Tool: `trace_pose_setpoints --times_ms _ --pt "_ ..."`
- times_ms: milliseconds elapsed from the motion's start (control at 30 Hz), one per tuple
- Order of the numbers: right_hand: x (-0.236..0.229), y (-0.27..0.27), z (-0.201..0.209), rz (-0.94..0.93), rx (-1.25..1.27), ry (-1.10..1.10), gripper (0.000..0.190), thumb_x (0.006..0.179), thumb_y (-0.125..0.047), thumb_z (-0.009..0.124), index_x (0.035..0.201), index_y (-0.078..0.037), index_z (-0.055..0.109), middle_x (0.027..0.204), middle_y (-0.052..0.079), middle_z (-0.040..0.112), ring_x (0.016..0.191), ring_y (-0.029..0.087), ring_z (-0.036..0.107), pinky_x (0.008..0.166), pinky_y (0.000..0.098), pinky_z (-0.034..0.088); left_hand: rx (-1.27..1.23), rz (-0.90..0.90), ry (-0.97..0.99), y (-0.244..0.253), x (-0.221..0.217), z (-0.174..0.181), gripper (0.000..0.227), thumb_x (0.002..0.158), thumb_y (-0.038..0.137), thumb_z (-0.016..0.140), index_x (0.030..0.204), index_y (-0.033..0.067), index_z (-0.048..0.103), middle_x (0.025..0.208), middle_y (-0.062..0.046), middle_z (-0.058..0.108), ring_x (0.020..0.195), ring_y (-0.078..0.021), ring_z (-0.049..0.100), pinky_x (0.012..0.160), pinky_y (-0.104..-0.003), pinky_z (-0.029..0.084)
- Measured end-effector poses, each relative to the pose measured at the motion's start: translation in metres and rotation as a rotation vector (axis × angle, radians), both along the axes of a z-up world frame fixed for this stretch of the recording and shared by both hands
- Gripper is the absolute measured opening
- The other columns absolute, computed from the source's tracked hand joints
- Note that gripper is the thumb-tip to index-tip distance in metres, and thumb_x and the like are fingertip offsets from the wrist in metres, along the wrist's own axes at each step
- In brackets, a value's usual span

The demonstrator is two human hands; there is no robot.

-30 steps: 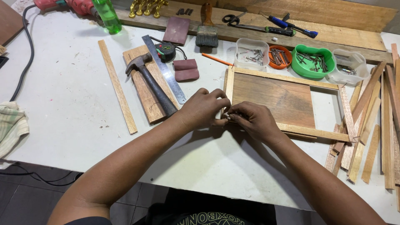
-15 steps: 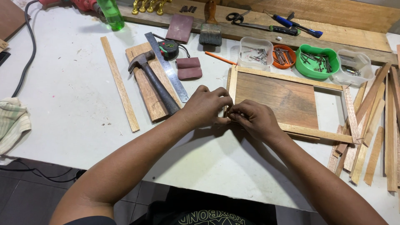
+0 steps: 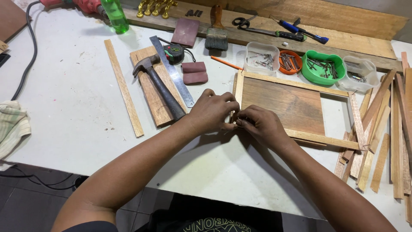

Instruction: The person assembles a wooden frame at a workbench. They position thin wood strips against a wooden panel, mark with a pencil, take nails from containers, and hammer nails to fasten the strips, occasionally using a tape measure and sanding block while working on the frame.

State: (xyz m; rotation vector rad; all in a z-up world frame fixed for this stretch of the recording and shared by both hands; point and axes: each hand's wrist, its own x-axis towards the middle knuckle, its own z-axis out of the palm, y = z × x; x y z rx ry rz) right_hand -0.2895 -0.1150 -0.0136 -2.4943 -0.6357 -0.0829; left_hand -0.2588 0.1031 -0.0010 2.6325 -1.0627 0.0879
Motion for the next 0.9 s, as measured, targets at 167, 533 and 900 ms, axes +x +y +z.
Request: trace_pose_setpoints --times_ms 167,533,900 --pt "-0.001 0.001 0.009 0.006 0.061 0.065 0.021 0.088 -0.019 0.075 0.106 -0.01 0.074 0.099 0.006 0.076 0.086 0.021 0.076 0.076 0.0362 0.061 -0.044 -0.029 -0.064 0.003 0.001 -0.009 0.048 0.076 0.051 0.079 0.113 0.0219 0.071 0.117 -0.002 0.067 0.103 -0.022 0.066 0.095 -0.046 0.039" --pt "0.019 0.046 0.046 -0.025 0.171 0.041 0.021 0.094 -0.023 0.071 0.11 -0.01 0.075 0.097 0.006 0.077 0.074 0.017 0.073 0.066 0.0332 0.059 -0.182 0.029 -0.163 0.068 0.005 0.031 0.049 0.081 0.047 0.076 0.121 0.0205 0.068 0.125 -0.006 0.066 0.116 -0.0234 0.063 0.103 -0.048 0.037" --pt "0.083 0.206 0.049 0.225 -0.133 -0.135 0.033 0.088 -0.03 0.073 0.117 -0.015 0.068 0.103 0.008 0.072 0.091 0.03 0.071 0.077 0.0449 0.057 -0.162 0.463 -0.197 0.219 0.057 0.008 0.043 0.087 0.029 0.073 0.129 0.0213 0.066 0.12 -0.004 0.065 0.111 -0.0215 0.063 0.094 -0.044 0.045"
